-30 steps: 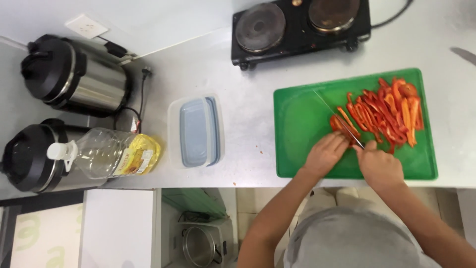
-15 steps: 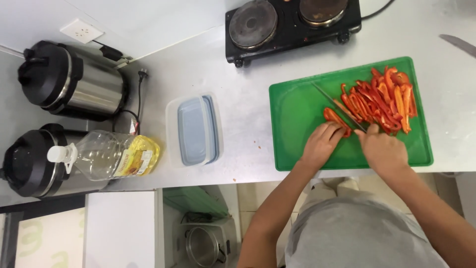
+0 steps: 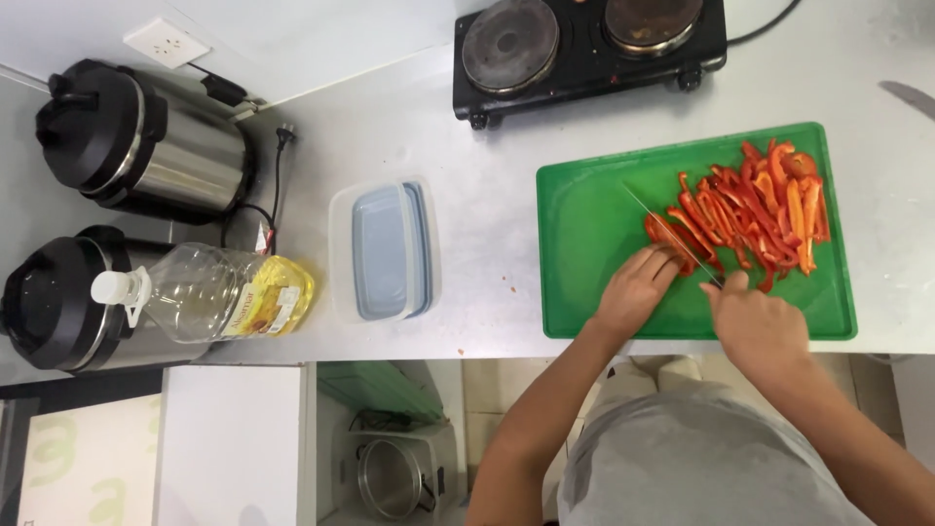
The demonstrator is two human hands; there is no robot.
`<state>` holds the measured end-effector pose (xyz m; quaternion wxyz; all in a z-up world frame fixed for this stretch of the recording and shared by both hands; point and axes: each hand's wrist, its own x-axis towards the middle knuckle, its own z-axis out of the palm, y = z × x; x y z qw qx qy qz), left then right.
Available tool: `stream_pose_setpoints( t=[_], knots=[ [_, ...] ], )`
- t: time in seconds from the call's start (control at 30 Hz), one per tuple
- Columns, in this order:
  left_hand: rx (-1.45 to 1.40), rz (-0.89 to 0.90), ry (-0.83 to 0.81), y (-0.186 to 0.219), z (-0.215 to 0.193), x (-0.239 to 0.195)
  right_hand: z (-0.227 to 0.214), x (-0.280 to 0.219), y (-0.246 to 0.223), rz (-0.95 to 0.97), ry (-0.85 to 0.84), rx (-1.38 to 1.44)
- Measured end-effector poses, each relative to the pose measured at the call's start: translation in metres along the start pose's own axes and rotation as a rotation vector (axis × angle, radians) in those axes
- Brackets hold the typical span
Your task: Slicing red bell peppers on a cutting board and placing them into a pot in the sink.
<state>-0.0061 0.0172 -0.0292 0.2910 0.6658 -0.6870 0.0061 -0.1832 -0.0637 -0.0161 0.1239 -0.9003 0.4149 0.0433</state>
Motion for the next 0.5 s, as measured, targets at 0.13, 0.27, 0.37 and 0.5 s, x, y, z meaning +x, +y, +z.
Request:
stream_pose_setpoints(
  t=[0.13,0.27,0.37,0.5],
  knots=[
    [-0.005,0.000,0.015,-0.002,0.006,-0.003,0.005,0.015,-0.008,-0.003,0.015,-0.010],
    [0.005,-0.022,-0.017,-0.001,0.007,-0.006,0.009,-0.001,0.002,0.004,-0.045,-0.007],
    [0.000,-0.018,0.013,-0.003,0.006,0.000,0.037,0.011,0.007,0.049,-0.013,0.011],
    [-0.012,-0.023,0.016,0.000,0.004,-0.001,0.048,0.002,0.016,0.028,-0.067,0.011]
  ],
)
